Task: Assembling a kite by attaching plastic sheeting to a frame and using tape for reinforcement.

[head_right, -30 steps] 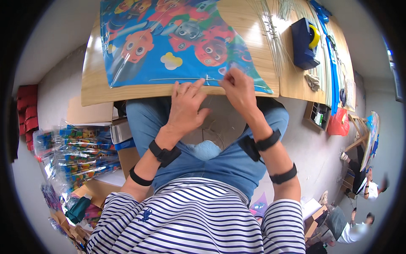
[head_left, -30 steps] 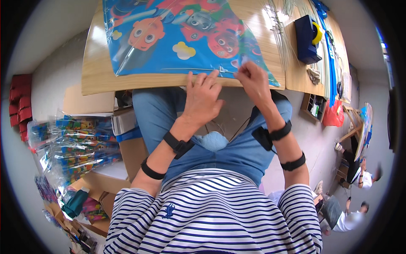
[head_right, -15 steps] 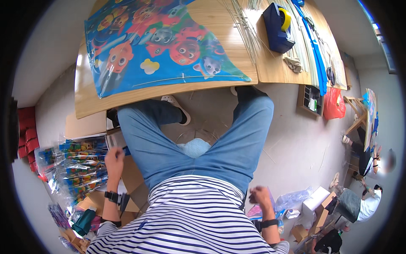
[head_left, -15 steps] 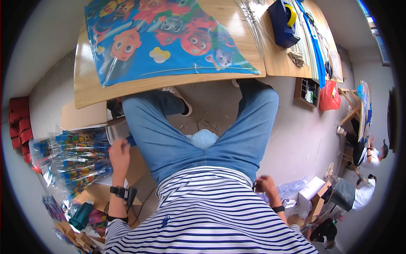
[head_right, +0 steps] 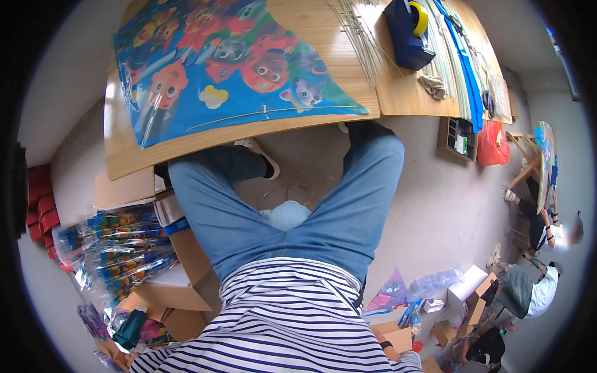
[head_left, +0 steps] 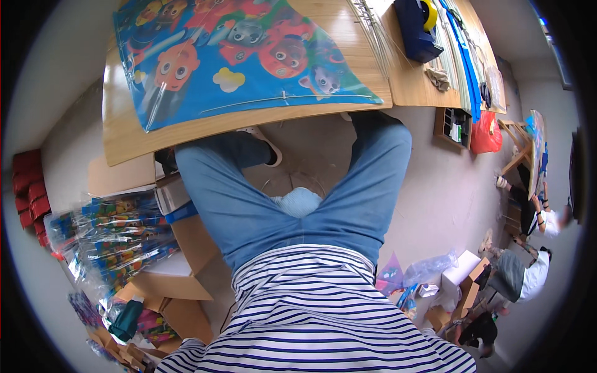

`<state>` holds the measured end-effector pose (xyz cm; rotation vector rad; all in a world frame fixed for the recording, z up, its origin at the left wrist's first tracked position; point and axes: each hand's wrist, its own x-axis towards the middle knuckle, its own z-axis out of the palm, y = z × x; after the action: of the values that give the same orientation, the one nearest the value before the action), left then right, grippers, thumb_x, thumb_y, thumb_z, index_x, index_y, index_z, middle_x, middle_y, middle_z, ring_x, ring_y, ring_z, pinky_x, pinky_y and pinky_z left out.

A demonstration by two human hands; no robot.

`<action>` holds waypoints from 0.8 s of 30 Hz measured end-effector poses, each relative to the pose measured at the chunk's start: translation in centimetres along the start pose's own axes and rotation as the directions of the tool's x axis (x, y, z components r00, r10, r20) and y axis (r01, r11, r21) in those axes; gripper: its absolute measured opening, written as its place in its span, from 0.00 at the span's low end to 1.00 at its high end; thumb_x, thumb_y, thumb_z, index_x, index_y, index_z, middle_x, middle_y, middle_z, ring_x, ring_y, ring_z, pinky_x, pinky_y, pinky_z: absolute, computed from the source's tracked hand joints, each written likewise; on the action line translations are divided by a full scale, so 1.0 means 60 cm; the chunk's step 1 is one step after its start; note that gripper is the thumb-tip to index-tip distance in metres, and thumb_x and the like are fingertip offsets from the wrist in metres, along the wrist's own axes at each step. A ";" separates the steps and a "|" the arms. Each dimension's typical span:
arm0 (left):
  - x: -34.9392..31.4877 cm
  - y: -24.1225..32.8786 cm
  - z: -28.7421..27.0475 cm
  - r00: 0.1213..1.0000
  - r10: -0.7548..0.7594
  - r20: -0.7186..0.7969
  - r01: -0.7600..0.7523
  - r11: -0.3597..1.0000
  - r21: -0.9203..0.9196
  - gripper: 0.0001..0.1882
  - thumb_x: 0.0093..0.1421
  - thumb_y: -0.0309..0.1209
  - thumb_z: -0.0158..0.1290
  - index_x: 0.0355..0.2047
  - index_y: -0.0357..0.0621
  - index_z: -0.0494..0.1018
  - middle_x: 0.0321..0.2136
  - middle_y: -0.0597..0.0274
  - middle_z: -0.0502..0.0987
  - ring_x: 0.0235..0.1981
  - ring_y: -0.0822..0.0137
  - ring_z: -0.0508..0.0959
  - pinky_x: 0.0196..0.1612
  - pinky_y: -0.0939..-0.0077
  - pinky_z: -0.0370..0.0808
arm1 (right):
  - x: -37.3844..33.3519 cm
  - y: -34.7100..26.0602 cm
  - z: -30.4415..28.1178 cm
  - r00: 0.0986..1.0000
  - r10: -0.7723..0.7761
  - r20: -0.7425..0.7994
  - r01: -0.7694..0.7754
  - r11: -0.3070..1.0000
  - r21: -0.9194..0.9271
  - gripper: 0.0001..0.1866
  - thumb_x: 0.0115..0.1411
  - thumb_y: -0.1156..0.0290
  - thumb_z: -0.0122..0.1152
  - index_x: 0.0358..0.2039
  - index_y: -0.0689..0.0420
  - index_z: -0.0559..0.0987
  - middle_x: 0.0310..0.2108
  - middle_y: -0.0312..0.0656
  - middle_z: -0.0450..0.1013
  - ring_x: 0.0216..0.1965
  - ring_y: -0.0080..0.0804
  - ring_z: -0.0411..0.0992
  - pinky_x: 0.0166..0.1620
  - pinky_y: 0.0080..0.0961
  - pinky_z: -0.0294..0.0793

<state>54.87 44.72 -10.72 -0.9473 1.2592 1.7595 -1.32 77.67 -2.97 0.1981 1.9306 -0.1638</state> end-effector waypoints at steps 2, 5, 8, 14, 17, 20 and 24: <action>-0.006 -0.003 0.002 1.000 -0.015 -0.007 0.015 1.000 -0.011 0.23 0.58 0.30 0.57 0.54 0.41 0.68 0.43 0.52 0.79 0.33 0.55 0.83 0.28 0.67 0.80 | 0.004 -0.007 0.004 1.000 -0.006 0.012 0.006 0.999 -0.042 0.08 0.57 0.70 0.60 0.28 0.63 0.78 0.26 0.48 0.77 0.24 0.41 0.77 0.25 0.36 0.77; -0.010 -0.001 0.011 0.999 -0.033 -0.011 0.033 0.999 -0.027 0.23 0.58 0.30 0.57 0.54 0.41 0.69 0.42 0.52 0.79 0.33 0.56 0.83 0.28 0.67 0.80 | 0.007 -0.012 0.000 1.000 -0.010 0.024 0.012 0.995 -0.104 0.08 0.57 0.69 0.60 0.28 0.62 0.78 0.26 0.48 0.77 0.24 0.41 0.77 0.25 0.36 0.77; -0.018 0.000 0.022 0.998 -0.056 -0.014 0.055 0.997 -0.045 0.22 0.57 0.30 0.57 0.53 0.41 0.69 0.41 0.52 0.79 0.32 0.56 0.83 0.28 0.68 0.80 | 0.010 -0.016 -0.001 0.999 -0.011 0.040 0.018 0.986 -0.166 0.09 0.57 0.68 0.60 0.29 0.62 0.78 0.27 0.49 0.77 0.25 0.41 0.77 0.26 0.36 0.77; -0.040 0.005 0.024 0.994 -0.105 -0.034 0.103 0.992 -0.067 0.21 0.57 0.30 0.57 0.52 0.41 0.70 0.40 0.52 0.79 0.32 0.57 0.83 0.28 0.68 0.80 | 0.023 -0.029 0.010 0.996 -0.025 0.082 0.047 0.961 -0.273 0.09 0.56 0.67 0.61 0.29 0.61 0.79 0.28 0.49 0.78 0.26 0.42 0.78 0.27 0.36 0.77; -0.042 0.010 0.031 0.992 -0.125 -0.036 0.122 0.989 -0.082 0.21 0.57 0.29 0.57 0.51 0.41 0.71 0.39 0.53 0.80 0.31 0.57 0.83 0.28 0.69 0.80 | 0.027 -0.033 0.007 0.995 -0.027 0.096 0.058 0.942 -0.331 0.10 0.56 0.66 0.61 0.30 0.60 0.79 0.29 0.49 0.78 0.27 0.42 0.78 0.28 0.37 0.77; -0.047 0.013 0.031 0.989 -0.145 -0.040 0.141 0.986 -0.089 0.20 0.56 0.29 0.57 0.50 0.41 0.71 0.38 0.53 0.80 0.31 0.57 0.83 0.28 0.69 0.80 | 0.030 -0.035 0.011 0.993 -0.031 0.110 0.071 0.923 -0.378 0.10 0.56 0.65 0.61 0.30 0.60 0.79 0.29 0.49 0.78 0.28 0.42 0.78 0.29 0.37 0.77; -0.052 0.015 0.033 0.984 -0.169 -0.054 0.163 0.981 -0.108 0.20 0.56 0.29 0.57 0.49 0.41 0.72 0.37 0.53 0.80 0.31 0.58 0.83 0.28 0.70 0.80 | 0.039 -0.047 0.014 0.990 -0.043 0.132 0.098 0.889 -0.447 0.11 0.55 0.64 0.61 0.31 0.59 0.80 0.30 0.49 0.78 0.29 0.42 0.78 0.29 0.37 0.77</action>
<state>55.16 45.93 -7.14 -1.1411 1.1025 1.6876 -2.03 74.89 -5.41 -0.1918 1.8026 0.2254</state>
